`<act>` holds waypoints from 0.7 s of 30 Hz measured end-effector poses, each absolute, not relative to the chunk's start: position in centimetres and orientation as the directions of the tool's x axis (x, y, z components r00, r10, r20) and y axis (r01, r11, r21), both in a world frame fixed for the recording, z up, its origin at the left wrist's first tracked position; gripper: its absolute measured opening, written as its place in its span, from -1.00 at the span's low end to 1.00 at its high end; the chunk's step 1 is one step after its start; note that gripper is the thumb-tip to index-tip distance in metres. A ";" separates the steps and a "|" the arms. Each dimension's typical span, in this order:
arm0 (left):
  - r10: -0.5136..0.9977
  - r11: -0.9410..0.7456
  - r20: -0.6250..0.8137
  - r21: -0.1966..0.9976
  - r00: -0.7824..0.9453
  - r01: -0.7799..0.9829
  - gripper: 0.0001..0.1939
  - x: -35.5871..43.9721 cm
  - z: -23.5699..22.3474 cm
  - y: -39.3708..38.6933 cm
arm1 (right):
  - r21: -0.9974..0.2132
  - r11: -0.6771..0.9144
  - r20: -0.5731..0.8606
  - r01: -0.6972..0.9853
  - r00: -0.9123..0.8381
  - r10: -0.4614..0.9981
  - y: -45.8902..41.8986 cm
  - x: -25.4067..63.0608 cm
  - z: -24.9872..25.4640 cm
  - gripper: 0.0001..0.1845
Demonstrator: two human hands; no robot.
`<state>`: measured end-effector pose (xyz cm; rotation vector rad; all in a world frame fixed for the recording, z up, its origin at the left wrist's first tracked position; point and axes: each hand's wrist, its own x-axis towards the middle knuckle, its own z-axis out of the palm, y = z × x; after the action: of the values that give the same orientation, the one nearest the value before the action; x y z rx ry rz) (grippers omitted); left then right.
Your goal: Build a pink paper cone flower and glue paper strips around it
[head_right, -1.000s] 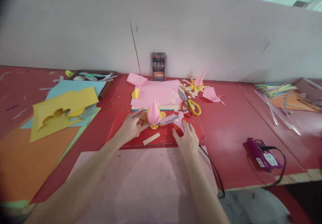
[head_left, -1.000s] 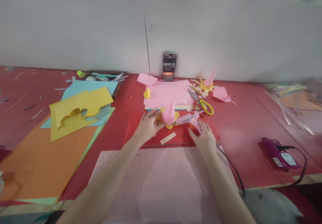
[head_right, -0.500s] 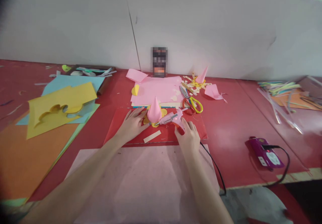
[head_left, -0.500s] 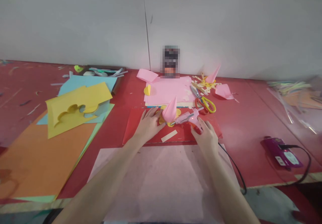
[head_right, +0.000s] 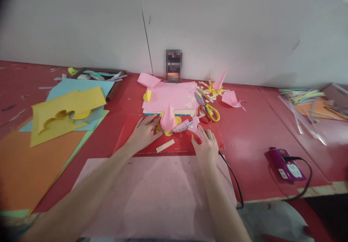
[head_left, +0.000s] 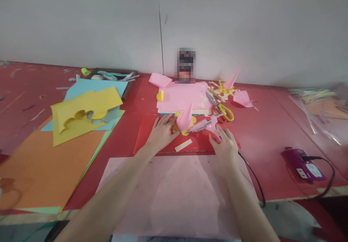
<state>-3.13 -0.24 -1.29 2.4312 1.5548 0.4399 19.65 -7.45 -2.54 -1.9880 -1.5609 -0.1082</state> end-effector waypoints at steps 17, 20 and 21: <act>0.936 -0.347 0.284 0.631 0.210 0.694 -0.75 -3.6 -0.3 0.1 | -0.505 -0.235 0.370 0.831 0.454 0.810 -7.2 20.5 -1.8 -0.47; 0.950 -0.306 0.255 0.667 0.178 0.679 -0.93 -4.1 1.7 -0.5 | -0.553 -0.336 0.341 0.762 0.575 0.743 -7.2 21.6 -1.9 -0.45; 0.946 -0.322 0.205 0.670 0.250 0.668 -0.93 -4.3 2.3 -0.8 | -0.561 -0.362 0.339 0.744 0.606 0.720 -7.2 22.0 -2.0 -0.44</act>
<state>-4.33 -0.79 2.32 2.0777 1.4675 0.8236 22.03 -7.16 -2.03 -2.1378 -1.1494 -0.0448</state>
